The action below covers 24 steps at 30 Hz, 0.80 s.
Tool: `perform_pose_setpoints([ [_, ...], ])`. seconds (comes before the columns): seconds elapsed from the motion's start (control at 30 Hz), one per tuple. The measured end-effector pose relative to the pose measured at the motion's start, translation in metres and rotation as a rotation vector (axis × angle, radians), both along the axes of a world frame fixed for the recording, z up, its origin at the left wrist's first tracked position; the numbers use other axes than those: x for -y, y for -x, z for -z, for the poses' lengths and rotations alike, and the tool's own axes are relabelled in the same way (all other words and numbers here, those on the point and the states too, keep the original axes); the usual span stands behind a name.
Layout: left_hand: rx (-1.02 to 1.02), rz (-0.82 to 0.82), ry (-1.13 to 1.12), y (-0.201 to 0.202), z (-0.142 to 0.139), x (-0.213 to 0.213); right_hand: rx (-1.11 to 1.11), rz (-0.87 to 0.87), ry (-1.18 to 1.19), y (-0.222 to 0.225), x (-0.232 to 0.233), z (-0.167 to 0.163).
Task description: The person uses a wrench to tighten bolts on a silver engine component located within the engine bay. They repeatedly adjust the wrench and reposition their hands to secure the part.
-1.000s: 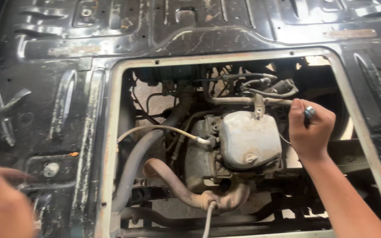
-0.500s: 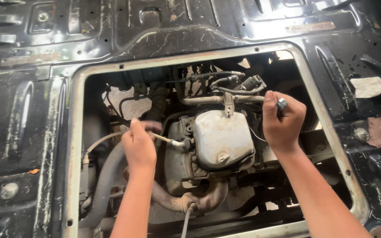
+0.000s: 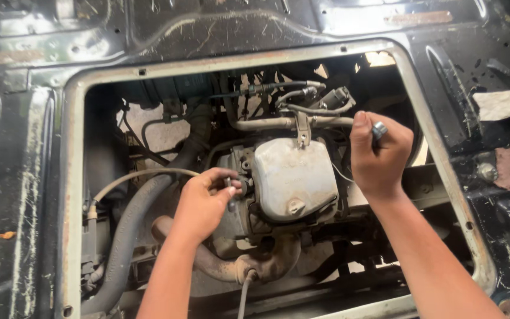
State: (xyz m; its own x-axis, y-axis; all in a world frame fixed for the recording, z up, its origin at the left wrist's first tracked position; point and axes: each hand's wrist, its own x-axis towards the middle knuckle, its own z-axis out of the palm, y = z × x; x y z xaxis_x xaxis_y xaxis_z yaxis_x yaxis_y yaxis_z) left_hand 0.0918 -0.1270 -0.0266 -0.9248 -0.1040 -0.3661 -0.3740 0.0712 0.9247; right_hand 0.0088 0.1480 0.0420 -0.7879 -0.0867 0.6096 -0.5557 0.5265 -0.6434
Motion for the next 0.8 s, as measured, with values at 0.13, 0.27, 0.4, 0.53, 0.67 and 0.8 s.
perform_pose_setpoints([
  [0.13,0.035,-0.044,0.107,-0.003,-0.014,-0.001,0.007,-0.002,-0.020,-0.001,-0.002,0.005],
  [0.27,-0.006,-0.071,0.129,0.000,-0.023,-0.006,0.013,-0.019,-0.036,-0.002,-0.003,0.008],
  [0.4,-0.029,-0.005,0.157,0.006,-0.025,-0.012,0.032,-0.026,-0.045,-0.003,-0.006,0.010],
  [0.53,-0.074,0.063,0.239,0.005,-0.027,-0.019,0.018,-0.017,-0.079,-0.003,-0.007,0.009],
  [0.67,-0.003,0.150,0.224,0.003,-0.025,-0.021,0.012,0.007,-0.066,-0.001,-0.012,0.011],
  [0.8,0.018,0.142,0.193,0.024,-0.016,-0.023,0.016,0.015,-0.043,-0.007,-0.024,0.007],
])
